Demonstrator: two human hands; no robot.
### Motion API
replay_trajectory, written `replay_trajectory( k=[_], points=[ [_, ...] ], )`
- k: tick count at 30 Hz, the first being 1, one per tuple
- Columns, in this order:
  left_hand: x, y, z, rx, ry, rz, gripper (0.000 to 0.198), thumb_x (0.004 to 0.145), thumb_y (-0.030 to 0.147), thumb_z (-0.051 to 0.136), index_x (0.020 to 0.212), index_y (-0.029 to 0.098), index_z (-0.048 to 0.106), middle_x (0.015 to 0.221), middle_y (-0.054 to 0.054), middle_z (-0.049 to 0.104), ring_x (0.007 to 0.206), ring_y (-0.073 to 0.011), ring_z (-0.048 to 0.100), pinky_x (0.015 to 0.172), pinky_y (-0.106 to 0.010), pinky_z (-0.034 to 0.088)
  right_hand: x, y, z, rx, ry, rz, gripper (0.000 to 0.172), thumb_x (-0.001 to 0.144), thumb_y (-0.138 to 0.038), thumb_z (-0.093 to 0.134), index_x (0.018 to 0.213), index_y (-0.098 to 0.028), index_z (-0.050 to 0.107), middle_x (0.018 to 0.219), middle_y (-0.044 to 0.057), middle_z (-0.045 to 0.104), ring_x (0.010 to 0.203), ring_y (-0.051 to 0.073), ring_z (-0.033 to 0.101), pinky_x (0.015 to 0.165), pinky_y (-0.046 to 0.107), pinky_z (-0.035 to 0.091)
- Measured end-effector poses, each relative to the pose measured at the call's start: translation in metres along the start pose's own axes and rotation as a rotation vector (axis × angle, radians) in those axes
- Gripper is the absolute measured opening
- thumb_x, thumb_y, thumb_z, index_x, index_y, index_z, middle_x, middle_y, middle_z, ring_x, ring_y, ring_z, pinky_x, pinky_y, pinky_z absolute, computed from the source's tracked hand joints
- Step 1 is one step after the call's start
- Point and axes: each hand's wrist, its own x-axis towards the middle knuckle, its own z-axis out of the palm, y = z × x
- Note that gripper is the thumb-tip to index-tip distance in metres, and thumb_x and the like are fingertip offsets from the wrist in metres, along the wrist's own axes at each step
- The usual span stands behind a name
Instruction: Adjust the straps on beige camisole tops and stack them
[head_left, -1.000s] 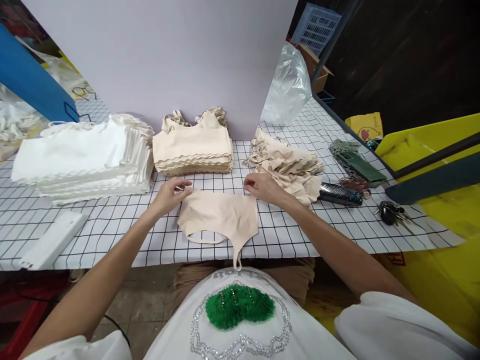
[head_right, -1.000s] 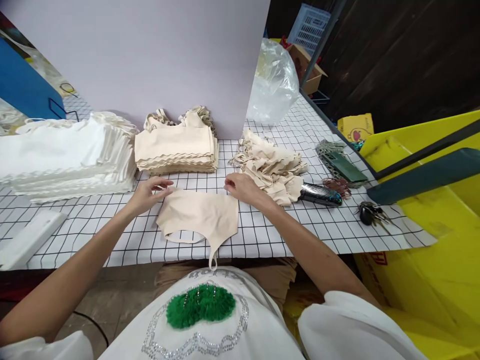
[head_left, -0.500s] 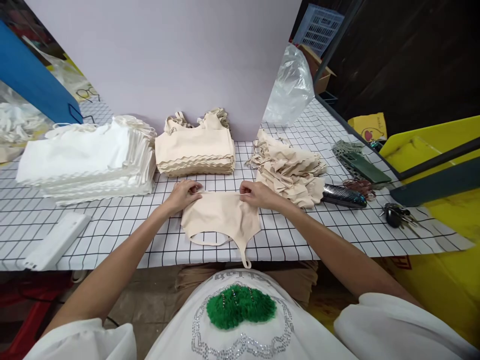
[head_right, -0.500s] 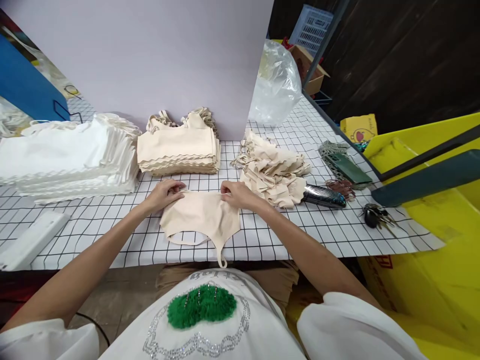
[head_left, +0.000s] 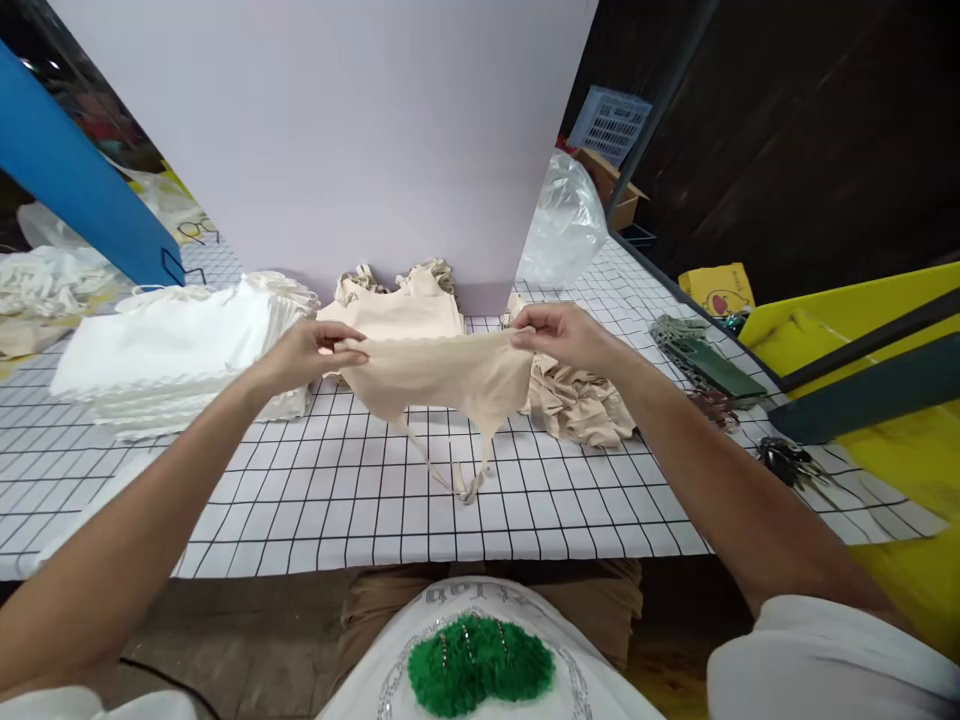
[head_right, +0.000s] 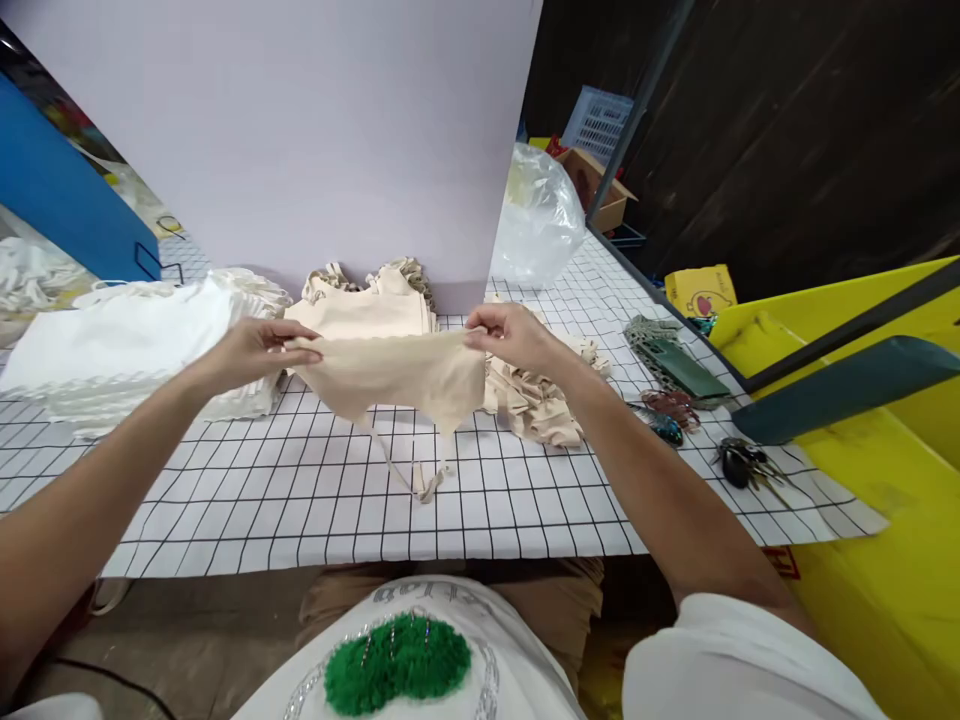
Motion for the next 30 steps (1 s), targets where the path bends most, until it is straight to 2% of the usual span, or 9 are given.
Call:
replay_trajectory(
  k=[3, 5, 9, 12, 15, 18, 20, 27, 30],
  points=[
    [0.013, 0.034, -0.025, 0.072, 0.209, 0.147, 0.030, 0.072, 0.049, 0.078, 0.075, 0.020, 0.074, 0.076, -0.003, 0.066, 0.075, -0.0185, 0.059, 0.070, -0.032, 0.052, 0.023, -0.016, -0.019, -0.050, 0.184, -0.141, 0.027, 0.080, -0.042, 0.075, 0.080, -0.017, 0.067, 0.076, 0.001, 0.062, 0.073, 0.014, 0.055, 0.068, 0.030, 0.046],
    [0.013, 0.055, -0.036, 0.108, 0.345, 0.238, 0.030, 0.077, 0.045, 0.075, 0.080, 0.015, 0.074, 0.076, -0.002, 0.063, 0.074, -0.0147, 0.056, 0.076, -0.033, 0.051, 0.029, -0.028, -0.028, -0.071, 0.312, -0.224, 0.021, 0.082, -0.038, 0.075, 0.082, -0.019, 0.068, 0.079, 0.002, 0.064, 0.076, 0.016, 0.058, 0.073, 0.033, 0.050],
    [-0.017, 0.069, -0.034, 0.167, 0.483, 0.267, 0.030, 0.086, 0.041, 0.070, 0.095, 0.013, 0.075, 0.070, 0.002, 0.062, 0.061, -0.0085, 0.054, 0.068, -0.029, 0.051, 0.005, -0.043, -0.023, -0.192, 0.455, -0.312, 0.009, 0.087, -0.031, 0.072, 0.087, -0.022, 0.069, 0.084, 0.003, 0.067, 0.084, 0.019, 0.062, 0.083, 0.041, 0.053],
    [-0.056, 0.042, -0.003, 0.144, 0.266, 0.275, 0.019, 0.088, 0.034, 0.064, 0.095, 0.021, 0.075, 0.082, 0.000, 0.073, 0.060, -0.0115, 0.062, 0.056, -0.027, 0.054, -0.034, -0.023, 0.003, -0.270, 0.286, -0.269, 0.005, 0.092, -0.027, 0.065, 0.092, -0.025, 0.070, 0.088, 0.004, 0.068, 0.088, 0.023, 0.062, 0.081, 0.044, 0.054],
    [-0.096, -0.003, 0.047, 0.104, 0.075, 0.298, 0.017, 0.091, 0.027, 0.058, 0.093, 0.024, 0.075, 0.087, -0.003, 0.077, 0.076, -0.0177, 0.071, 0.068, -0.031, 0.061, -0.075, 0.019, 0.041, -0.321, 0.082, -0.257, 0.017, 0.097, -0.021, 0.056, 0.087, -0.026, 0.069, 0.081, 0.005, 0.067, 0.087, 0.024, 0.061, 0.080, 0.044, 0.053],
    [-0.129, -0.040, 0.093, 0.162, 0.009, 0.355, 0.023, 0.094, 0.019, 0.051, 0.089, 0.021, 0.074, 0.089, -0.007, 0.076, 0.083, -0.0189, 0.072, 0.073, -0.031, 0.060, -0.109, 0.055, 0.075, -0.387, -0.040, -0.316, 0.019, 0.097, -0.016, 0.053, 0.086, -0.021, 0.067, 0.085, 0.007, 0.068, 0.091, 0.024, 0.059, 0.082, 0.044, 0.049],
    [-0.147, -0.052, 0.109, 0.204, -0.017, 0.391, 0.027, 0.096, 0.013, 0.047, 0.092, 0.020, 0.073, 0.091, -0.008, 0.075, 0.084, -0.0184, 0.071, 0.074, -0.030, 0.059, -0.127, 0.066, 0.088, -0.418, -0.096, -0.355, 0.020, 0.098, -0.013, 0.051, 0.085, -0.019, 0.065, 0.087, 0.008, 0.068, 0.092, 0.024, 0.057, 0.083, 0.044, 0.046],
    [-0.183, -0.036, 0.103, 0.201, -0.135, 0.386, 0.025, 0.098, 0.012, 0.049, 0.100, 0.022, 0.072, 0.095, -0.009, 0.072, 0.085, -0.0195, 0.064, 0.075, -0.033, 0.055, -0.169, 0.043, 0.092, -0.482, -0.245, -0.346, 0.022, 0.099, -0.014, 0.049, 0.083, -0.019, 0.063, 0.089, 0.008, 0.067, 0.092, 0.022, 0.058, 0.093, 0.047, 0.043],
    [-0.184, -0.018, 0.098, 0.126, -0.197, 0.300, 0.021, 0.097, 0.022, 0.058, 0.113, 0.025, 0.071, 0.108, -0.010, 0.071, 0.099, -0.0228, 0.063, 0.084, -0.037, 0.055, -0.172, 0.031, 0.094, -0.510, -0.192, -0.352, 0.013, 0.099, -0.025, 0.054, 0.100, -0.019, 0.066, 0.104, 0.012, 0.069, 0.104, 0.026, 0.061, 0.105, 0.056, 0.037]
  ],
)
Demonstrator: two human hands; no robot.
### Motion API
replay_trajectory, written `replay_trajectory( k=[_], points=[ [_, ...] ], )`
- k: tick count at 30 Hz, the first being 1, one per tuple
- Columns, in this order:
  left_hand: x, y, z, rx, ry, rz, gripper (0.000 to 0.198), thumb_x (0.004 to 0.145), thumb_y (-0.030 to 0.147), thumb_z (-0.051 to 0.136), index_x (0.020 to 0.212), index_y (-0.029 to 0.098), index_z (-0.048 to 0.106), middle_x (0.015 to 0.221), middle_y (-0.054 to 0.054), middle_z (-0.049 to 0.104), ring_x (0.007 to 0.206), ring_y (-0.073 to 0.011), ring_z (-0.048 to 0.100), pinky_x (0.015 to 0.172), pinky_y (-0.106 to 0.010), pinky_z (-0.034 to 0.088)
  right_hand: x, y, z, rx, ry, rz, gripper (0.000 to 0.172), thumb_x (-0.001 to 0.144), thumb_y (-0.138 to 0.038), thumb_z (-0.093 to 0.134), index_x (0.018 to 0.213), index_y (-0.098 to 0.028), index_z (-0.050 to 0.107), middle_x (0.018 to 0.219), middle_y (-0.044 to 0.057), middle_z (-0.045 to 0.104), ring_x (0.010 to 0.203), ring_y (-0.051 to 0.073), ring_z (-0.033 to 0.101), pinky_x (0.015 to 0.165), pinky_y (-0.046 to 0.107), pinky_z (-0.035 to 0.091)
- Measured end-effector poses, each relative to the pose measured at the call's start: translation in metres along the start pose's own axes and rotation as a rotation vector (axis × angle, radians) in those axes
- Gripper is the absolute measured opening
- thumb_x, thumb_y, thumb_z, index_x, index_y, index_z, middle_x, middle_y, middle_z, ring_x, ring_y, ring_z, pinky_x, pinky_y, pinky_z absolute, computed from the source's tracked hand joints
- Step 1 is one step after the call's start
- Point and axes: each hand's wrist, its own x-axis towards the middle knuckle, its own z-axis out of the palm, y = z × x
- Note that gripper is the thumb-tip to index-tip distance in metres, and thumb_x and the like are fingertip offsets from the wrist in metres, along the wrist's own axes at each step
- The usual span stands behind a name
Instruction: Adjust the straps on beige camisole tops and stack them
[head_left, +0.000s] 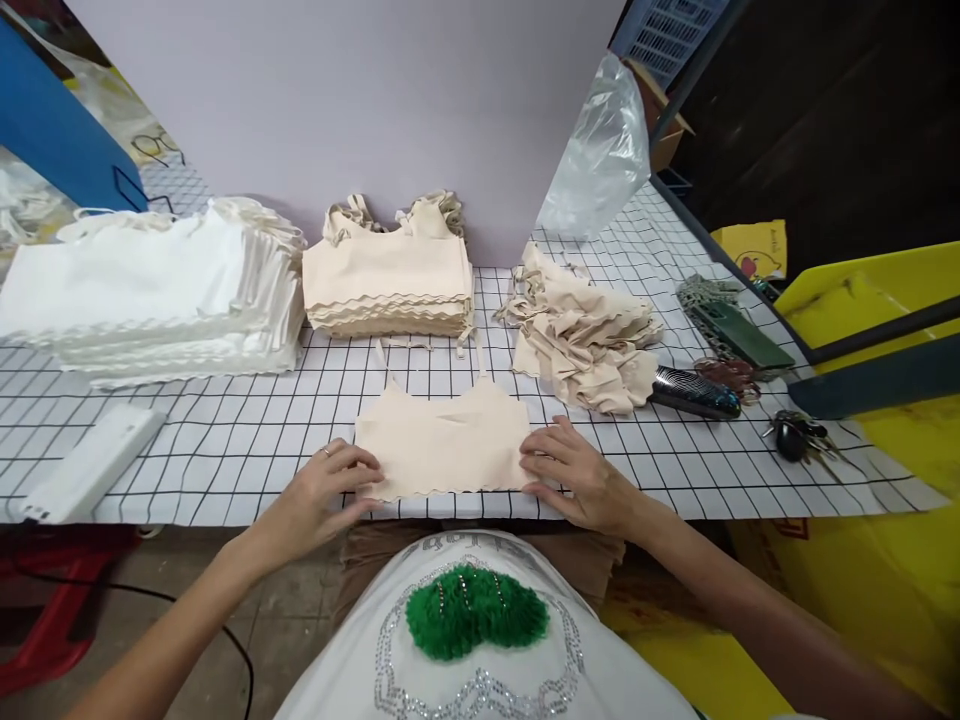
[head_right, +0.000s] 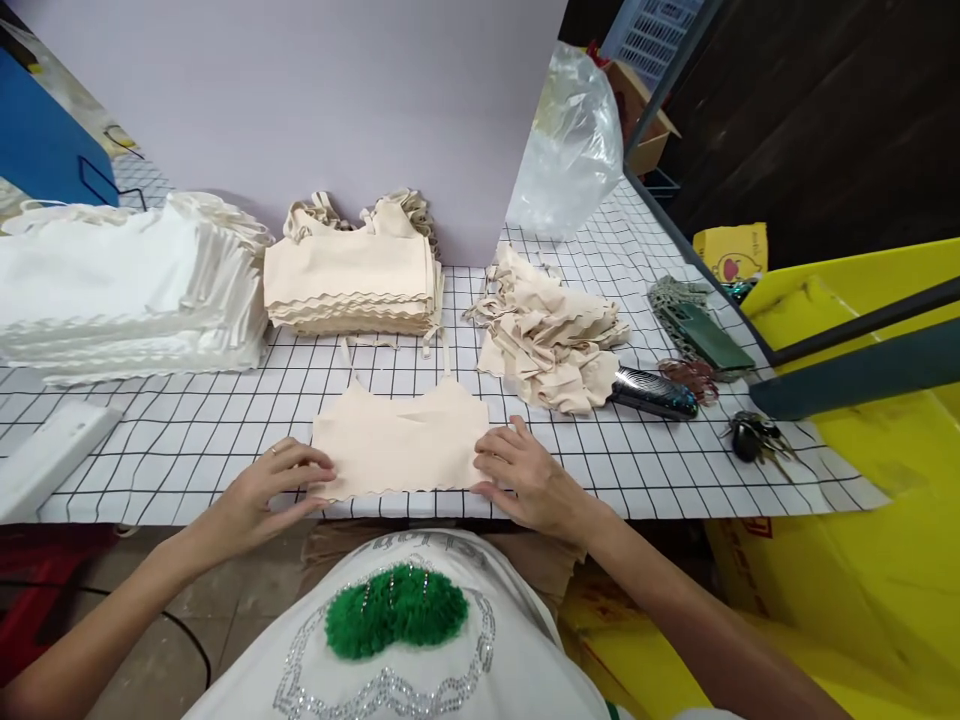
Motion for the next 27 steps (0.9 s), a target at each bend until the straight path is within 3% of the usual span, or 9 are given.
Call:
replay_trajectory(
  k=[2, 4, 7, 10, 14, 20, 24, 27],
  points=[
    [0.011, 0.002, -0.002, -0.027, 0.045, -0.042, 0.024, 0.097, 0.028, 0.060, 0.119, 0.026, 0.070, 0.113, -0.010, 0.070, 0.106, -0.0245, 0.061, 0.090, -0.040, 0.054, 0.012, -0.003, 0.002, -0.021, 0.055, -0.016, 0.020, 0.100, -0.029, 0.055, 0.113, -0.018, 0.065, 0.112, 0.014, 0.070, 0.110, 0.028, 0.062, 0.109, 0.060, 0.035],
    [0.029, -0.008, -0.003, -0.001, 0.148, -0.104, 0.022, 0.098, 0.031, 0.058, 0.114, 0.025, 0.071, 0.111, -0.010, 0.070, 0.107, -0.0255, 0.062, 0.091, -0.042, 0.053, 0.033, 0.001, 0.005, -0.034, 0.107, -0.029, 0.020, 0.100, -0.026, 0.053, 0.114, -0.019, 0.066, 0.108, 0.012, 0.072, 0.108, 0.028, 0.063, 0.108, 0.059, 0.036],
    [0.064, -0.045, -0.003, 0.049, 0.297, -0.279, 0.022, 0.094, 0.037, 0.059, 0.101, 0.023, 0.073, 0.103, -0.009, 0.070, 0.097, -0.0251, 0.065, 0.085, -0.040, 0.054, 0.078, 0.013, 0.011, -0.001, 0.196, 0.011, 0.019, 0.100, -0.022, 0.051, 0.104, -0.019, 0.069, 0.097, 0.011, 0.073, 0.097, 0.026, 0.063, 0.098, 0.052, 0.044],
    [0.097, -0.086, -0.006, 0.043, 0.335, -0.415, 0.023, 0.088, 0.035, 0.058, 0.097, 0.020, 0.074, 0.096, -0.008, 0.067, 0.076, -0.0194, 0.063, 0.075, -0.036, 0.055, 0.124, 0.026, 0.017, 0.126, 0.259, 0.084, 0.018, 0.099, -0.022, 0.051, 0.098, -0.019, 0.069, 0.091, 0.011, 0.072, 0.089, 0.025, 0.062, 0.082, 0.041, 0.050],
    [0.122, -0.115, -0.010, 0.062, 0.239, -0.266, 0.030, 0.087, 0.024, 0.051, 0.105, 0.021, 0.075, 0.104, -0.009, 0.062, 0.086, -0.0207, 0.063, 0.081, -0.036, 0.054, 0.165, 0.032, 0.027, 0.289, 0.169, 0.157, 0.015, 0.094, -0.016, 0.054, 0.090, -0.019, 0.069, 0.088, 0.007, 0.071, 0.080, 0.019, 0.063, 0.075, 0.033, 0.049],
    [0.130, -0.111, -0.018, 0.251, 0.146, -0.075, 0.016, 0.088, 0.024, 0.055, 0.083, 0.020, 0.070, 0.112, -0.012, 0.065, 0.114, -0.0304, 0.056, 0.101, -0.049, 0.042, 0.200, 0.024, 0.045, 0.195, 0.033, 0.211, 0.013, 0.093, -0.016, 0.059, 0.087, -0.017, 0.070, 0.091, 0.008, 0.072, 0.088, 0.021, 0.058, 0.084, 0.036, 0.043],
    [0.130, -0.097, -0.025, 0.178, 0.101, -0.072, 0.014, 0.088, 0.026, 0.050, 0.088, 0.021, 0.064, 0.088, -0.005, 0.068, 0.090, -0.0223, 0.061, 0.104, -0.045, 0.039, 0.222, 0.014, 0.058, 0.063, -0.080, 0.270, 0.020, 0.090, -0.036, 0.068, 0.093, -0.017, 0.073, 0.097, 0.012, 0.072, 0.102, 0.030, 0.052, 0.094, 0.051, 0.037],
    [0.126, -0.090, -0.033, 0.088, 0.075, -0.137, 0.016, 0.083, 0.026, 0.053, 0.091, 0.020, 0.064, 0.082, -0.003, 0.066, 0.077, -0.0192, 0.059, 0.084, -0.035, 0.046, 0.232, 0.009, 0.068, 0.031, -0.145, 0.248, 0.018, 0.094, -0.027, 0.060, 0.089, -0.017, 0.074, 0.095, 0.011, 0.072, 0.103, 0.030, 0.049, 0.096, 0.055, 0.033]
  ],
)
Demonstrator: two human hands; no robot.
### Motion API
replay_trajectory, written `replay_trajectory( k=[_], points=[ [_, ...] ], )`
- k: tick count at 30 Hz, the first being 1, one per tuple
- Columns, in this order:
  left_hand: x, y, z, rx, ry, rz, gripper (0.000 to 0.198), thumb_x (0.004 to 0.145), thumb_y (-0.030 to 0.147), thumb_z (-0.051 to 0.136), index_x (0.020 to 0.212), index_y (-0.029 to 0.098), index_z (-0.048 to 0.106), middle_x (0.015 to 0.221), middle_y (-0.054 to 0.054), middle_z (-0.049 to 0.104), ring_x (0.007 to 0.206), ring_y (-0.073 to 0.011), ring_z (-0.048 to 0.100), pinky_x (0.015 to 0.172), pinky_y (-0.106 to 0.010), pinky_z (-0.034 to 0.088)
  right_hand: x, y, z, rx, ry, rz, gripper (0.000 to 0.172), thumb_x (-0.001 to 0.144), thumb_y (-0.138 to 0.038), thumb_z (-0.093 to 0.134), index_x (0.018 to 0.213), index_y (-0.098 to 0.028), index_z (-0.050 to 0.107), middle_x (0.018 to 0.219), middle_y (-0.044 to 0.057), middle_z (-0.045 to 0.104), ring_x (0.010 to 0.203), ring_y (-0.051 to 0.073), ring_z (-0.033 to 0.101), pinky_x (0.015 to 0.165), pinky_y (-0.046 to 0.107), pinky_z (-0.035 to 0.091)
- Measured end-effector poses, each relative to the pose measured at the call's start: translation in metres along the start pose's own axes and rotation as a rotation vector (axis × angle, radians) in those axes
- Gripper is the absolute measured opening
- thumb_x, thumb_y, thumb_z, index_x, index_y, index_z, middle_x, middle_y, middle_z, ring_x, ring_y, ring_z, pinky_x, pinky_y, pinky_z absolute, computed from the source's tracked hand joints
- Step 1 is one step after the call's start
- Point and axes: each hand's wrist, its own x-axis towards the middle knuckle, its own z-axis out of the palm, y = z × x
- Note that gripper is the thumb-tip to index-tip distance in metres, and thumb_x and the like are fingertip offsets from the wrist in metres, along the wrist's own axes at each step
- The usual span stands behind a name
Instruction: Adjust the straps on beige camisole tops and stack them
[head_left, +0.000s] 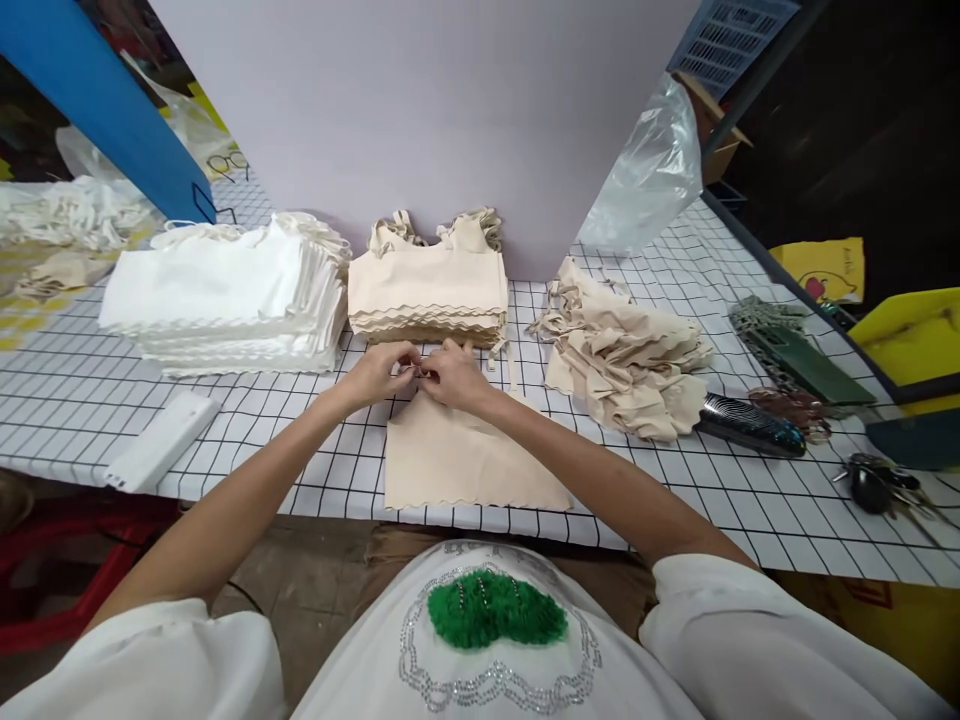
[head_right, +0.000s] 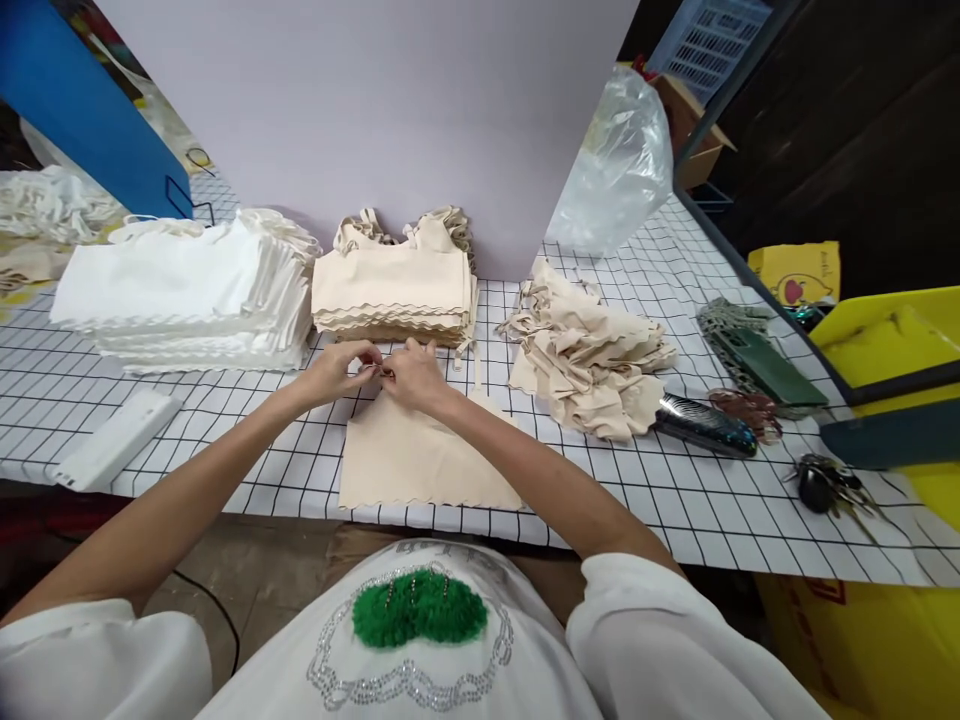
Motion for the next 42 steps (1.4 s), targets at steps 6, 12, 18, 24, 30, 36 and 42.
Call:
replay_trajectory(
  k=[6, 12, 18, 24, 30, 36, 42],
  points=[
    [-0.030, 0.002, -0.022, -0.220, -0.161, -0.368, 0.025, 0.076, 0.038, 0.069, 0.092, 0.018, 0.071, 0.063, 0.002, 0.055, 0.055, -0.0131, 0.049, 0.055, -0.027, 0.040, -0.001, 0.008, 0.014, 0.048, 0.139, -0.030, 0.023, 0.094, -0.018, 0.053, 0.085, -0.016, 0.075, 0.089, 0.010, 0.074, 0.097, 0.027, 0.049, 0.098, 0.053, 0.028],
    [-0.071, 0.017, -0.039, -0.653, -0.273, -0.610, 0.040, 0.079, 0.057, 0.074, 0.081, 0.016, 0.072, 0.066, -0.001, 0.058, 0.057, -0.0112, 0.055, 0.054, -0.024, 0.048, -0.002, 0.018, 0.026, 0.115, 0.267, -0.074, 0.020, 0.090, -0.013, 0.055, 0.085, -0.017, 0.074, 0.088, 0.008, 0.076, 0.093, 0.025, 0.051, 0.096, 0.049, 0.029],
    [-0.109, 0.024, -0.044, -0.805, -0.115, -0.779, 0.047, 0.071, 0.062, 0.080, 0.085, 0.017, 0.076, 0.067, 0.000, 0.058, 0.054, -0.0091, 0.050, 0.054, -0.025, 0.050, -0.003, 0.020, 0.029, 0.176, 0.276, -0.056, 0.020, 0.090, -0.013, 0.055, 0.082, -0.018, 0.073, 0.084, 0.007, 0.074, 0.094, 0.026, 0.052, 0.099, 0.053, 0.031],
    [-0.097, 0.044, -0.038, -0.843, -0.034, -0.718, 0.044, 0.071, 0.060, 0.080, 0.074, 0.017, 0.074, 0.064, 0.001, 0.055, 0.053, -0.0078, 0.046, 0.053, -0.024, 0.049, -0.009, -0.007, 0.007, 0.640, 0.019, -0.192, 0.030, 0.093, -0.020, 0.056, 0.118, -0.022, 0.072, 0.125, 0.009, 0.068, 0.117, 0.024, 0.055, 0.101, 0.043, 0.043],
    [-0.068, 0.058, -0.028, -0.975, -0.021, -0.636, 0.042, 0.069, 0.055, 0.085, 0.081, 0.016, 0.077, 0.070, -0.002, 0.065, 0.055, -0.0080, 0.054, 0.055, -0.022, 0.050, -0.014, -0.024, -0.007, 0.843, -0.078, -0.179, 0.029, 0.092, -0.043, 0.064, 0.093, -0.016, 0.075, 0.083, 0.004, 0.071, 0.076, 0.015, 0.060, 0.072, 0.028, 0.047],
    [-0.059, 0.057, -0.009, -1.044, 0.088, -0.611, 0.039, 0.068, 0.053, 0.086, 0.075, 0.015, 0.076, 0.070, -0.003, 0.069, 0.057, -0.0087, 0.058, 0.060, -0.024, 0.055, -0.023, -0.006, -0.011, 0.791, 0.064, -0.134, 0.016, 0.088, -0.031, 0.068, 0.090, -0.017, 0.076, 0.083, 0.004, 0.074, 0.079, 0.016, 0.065, 0.074, 0.028, 0.048],
    [-0.050, 0.064, 0.004, -1.048, 0.206, -0.648, 0.035, 0.067, 0.048, 0.087, 0.077, 0.016, 0.077, 0.073, -0.004, 0.071, 0.060, -0.0104, 0.062, 0.064, -0.025, 0.055, -0.029, -0.007, -0.009, 0.811, 0.211, -0.116, 0.012, 0.086, -0.028, 0.070, 0.082, -0.019, 0.078, 0.081, 0.004, 0.075, 0.076, 0.016, 0.066, 0.071, 0.028, 0.050]
  ],
)
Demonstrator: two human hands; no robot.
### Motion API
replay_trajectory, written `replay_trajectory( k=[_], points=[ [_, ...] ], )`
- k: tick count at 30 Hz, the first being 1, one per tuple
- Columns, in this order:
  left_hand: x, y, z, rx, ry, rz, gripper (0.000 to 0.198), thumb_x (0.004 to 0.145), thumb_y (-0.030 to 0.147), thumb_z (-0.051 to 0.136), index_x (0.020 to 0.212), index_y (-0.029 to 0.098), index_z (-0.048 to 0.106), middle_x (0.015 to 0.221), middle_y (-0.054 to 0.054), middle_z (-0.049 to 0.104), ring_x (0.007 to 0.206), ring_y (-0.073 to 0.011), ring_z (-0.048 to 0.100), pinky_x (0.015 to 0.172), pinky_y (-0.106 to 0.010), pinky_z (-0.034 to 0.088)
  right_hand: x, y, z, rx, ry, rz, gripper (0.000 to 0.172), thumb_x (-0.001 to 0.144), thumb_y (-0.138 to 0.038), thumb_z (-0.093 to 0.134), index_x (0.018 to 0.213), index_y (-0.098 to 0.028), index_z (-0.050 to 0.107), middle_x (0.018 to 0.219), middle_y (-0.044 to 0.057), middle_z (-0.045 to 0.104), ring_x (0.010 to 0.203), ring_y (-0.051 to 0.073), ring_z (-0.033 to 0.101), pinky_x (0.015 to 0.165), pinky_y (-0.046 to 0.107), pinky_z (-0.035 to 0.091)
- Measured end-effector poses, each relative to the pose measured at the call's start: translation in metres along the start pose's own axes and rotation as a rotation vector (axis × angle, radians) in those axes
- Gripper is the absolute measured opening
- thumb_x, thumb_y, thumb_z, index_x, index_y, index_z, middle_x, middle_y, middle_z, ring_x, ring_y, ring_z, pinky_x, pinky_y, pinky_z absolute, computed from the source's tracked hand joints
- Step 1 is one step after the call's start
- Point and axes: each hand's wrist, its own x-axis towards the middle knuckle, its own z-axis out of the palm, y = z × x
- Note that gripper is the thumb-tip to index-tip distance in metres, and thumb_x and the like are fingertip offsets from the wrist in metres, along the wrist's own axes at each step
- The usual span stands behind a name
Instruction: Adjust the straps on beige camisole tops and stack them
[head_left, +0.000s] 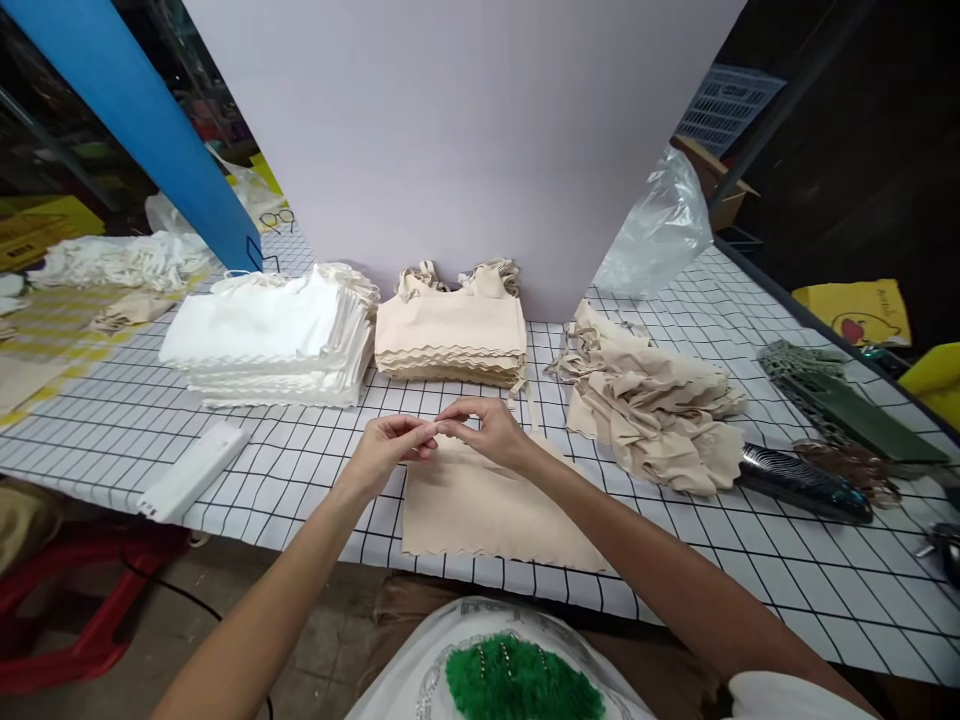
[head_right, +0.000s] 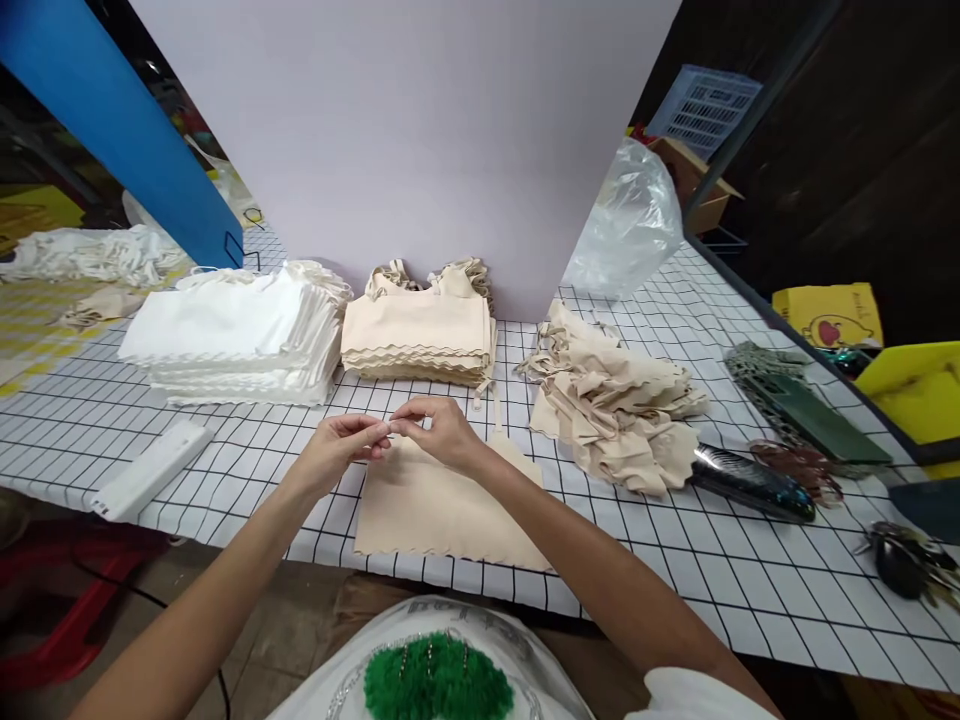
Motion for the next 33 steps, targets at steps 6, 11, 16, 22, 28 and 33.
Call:
replay_trajectory(
  k=[6, 11, 16, 22, 28, 33],
  points=[
    [-0.001, -0.013, 0.004, 0.160, 0.039, 0.158, 0.035, 0.075, 0.048, 0.079, 0.093, 0.018, 0.077, 0.089, -0.007, 0.075, 0.079, -0.0185, 0.067, 0.078, -0.035, 0.056, 0.000, 0.006, -0.014, 0.024, 0.041, 0.018, 0.013, 0.084, -0.029, 0.070, 0.081, -0.018, 0.077, 0.075, 0.004, 0.073, 0.069, 0.015, 0.064, 0.065, 0.027, 0.049],
    [-0.007, -0.036, 0.007, 0.713, 0.042, 0.325, 0.023, 0.076, 0.035, 0.078, 0.094, 0.022, 0.072, 0.095, -0.005, 0.073, 0.092, -0.0240, 0.061, 0.086, -0.042, 0.046, -0.012, 0.016, -0.033, -0.081, -0.046, 0.003, 0.014, 0.087, -0.029, 0.067, 0.080, -0.018, 0.074, 0.081, 0.005, 0.073, 0.074, 0.016, 0.063, 0.069, 0.029, 0.047],
    [-0.008, -0.050, 0.013, 1.025, 0.019, 0.304, 0.023, 0.077, 0.032, 0.080, 0.094, 0.023, 0.068, 0.093, -0.002, 0.068, 0.097, -0.0255, 0.057, 0.089, -0.043, 0.035, -0.028, 0.023, -0.036, -0.334, -0.190, -0.054, 0.014, 0.092, -0.022, 0.063, 0.081, -0.020, 0.071, 0.079, 0.004, 0.071, 0.084, 0.020, 0.057, 0.089, 0.040, 0.038],
    [-0.004, -0.048, 0.019, 1.021, 0.005, 0.238, 0.019, 0.079, 0.029, 0.079, 0.090, 0.022, 0.064, 0.089, 0.001, 0.066, 0.093, -0.0232, 0.057, 0.087, -0.040, 0.031, -0.037, 0.032, -0.025, -0.321, -0.188, -0.048, 0.011, 0.092, -0.021, 0.063, 0.082, -0.020, 0.069, 0.076, 0.003, 0.068, 0.088, 0.021, 0.052, 0.088, 0.040, 0.035],
    [-0.002, -0.046, 0.024, 0.959, -0.029, 0.214, 0.013, 0.079, 0.022, 0.077, 0.077, 0.021, 0.064, 0.088, 0.000, 0.068, 0.094, -0.0236, 0.057, 0.088, -0.039, 0.031, -0.045, 0.033, -0.016, -0.253, -0.130, -0.034, 0.012, 0.093, -0.019, 0.060, 0.083, -0.020, 0.066, 0.082, 0.004, 0.068, 0.092, 0.022, 0.052, 0.092, 0.041, 0.035],
    [-0.002, -0.054, 0.026, 0.823, -0.013, 0.240, 0.006, 0.081, 0.027, 0.077, 0.082, 0.024, 0.073, 0.089, 0.000, 0.074, 0.095, -0.0235, 0.061, 0.096, -0.043, 0.029, -0.045, 0.039, -0.020, -0.334, -0.215, -0.074, 0.015, 0.096, -0.017, 0.055, 0.085, -0.020, 0.063, 0.081, 0.003, 0.065, 0.093, 0.021, 0.048, 0.091, 0.040, 0.032]
  ],
)
